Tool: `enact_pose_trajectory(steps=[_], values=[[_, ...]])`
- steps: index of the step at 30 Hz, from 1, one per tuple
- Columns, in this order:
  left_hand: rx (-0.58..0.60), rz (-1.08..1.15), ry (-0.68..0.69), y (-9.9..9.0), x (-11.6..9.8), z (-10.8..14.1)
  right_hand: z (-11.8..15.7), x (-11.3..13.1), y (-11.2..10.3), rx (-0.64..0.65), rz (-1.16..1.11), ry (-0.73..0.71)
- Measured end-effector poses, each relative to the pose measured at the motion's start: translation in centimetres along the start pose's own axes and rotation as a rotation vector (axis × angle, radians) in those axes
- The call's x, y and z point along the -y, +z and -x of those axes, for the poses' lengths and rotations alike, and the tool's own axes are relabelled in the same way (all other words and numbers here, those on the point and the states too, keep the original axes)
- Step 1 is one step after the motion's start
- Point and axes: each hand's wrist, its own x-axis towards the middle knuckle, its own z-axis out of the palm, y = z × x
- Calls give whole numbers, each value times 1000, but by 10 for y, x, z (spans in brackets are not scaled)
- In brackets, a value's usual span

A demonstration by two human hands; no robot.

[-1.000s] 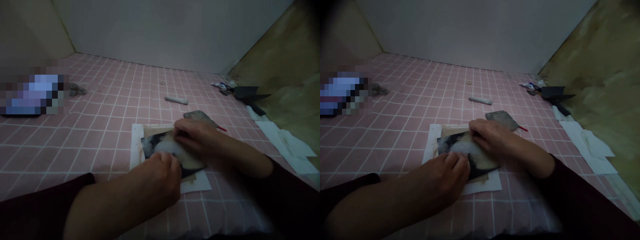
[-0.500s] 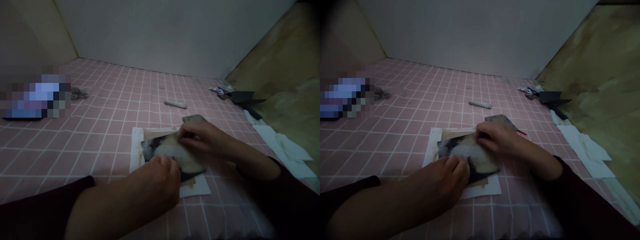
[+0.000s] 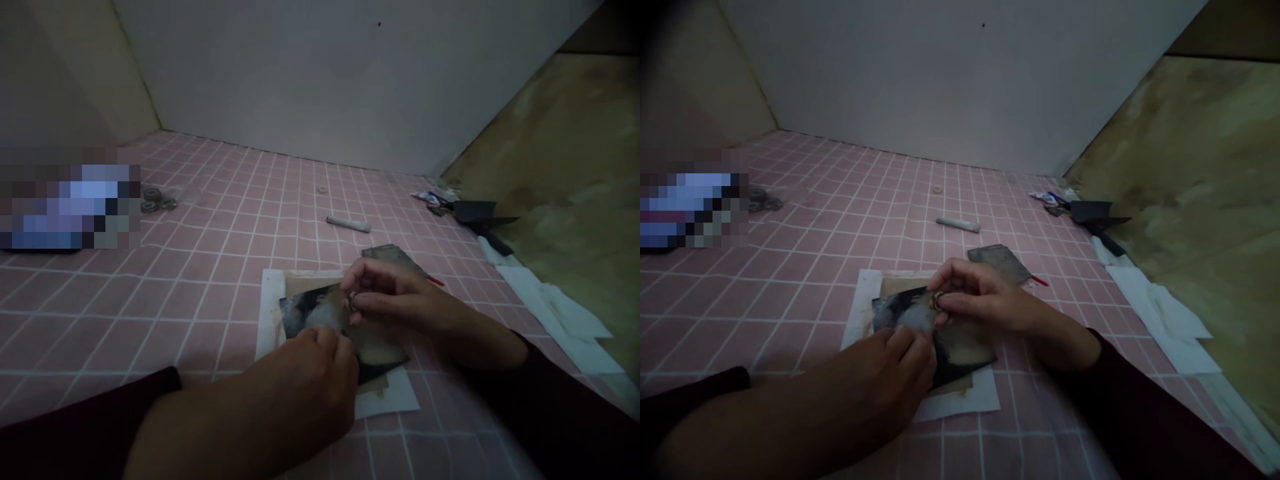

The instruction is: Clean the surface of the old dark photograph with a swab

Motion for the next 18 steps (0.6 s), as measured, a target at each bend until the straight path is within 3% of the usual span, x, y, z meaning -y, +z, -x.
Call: enact_pose_trajectory(steps=[13, 18], values=[[-12, 89, -10, 4, 4, 1, -8, -14, -5, 49, -189, 55], [-146, 412, -215, 15, 26, -1, -10, -16, -1, 24, -217, 69]])
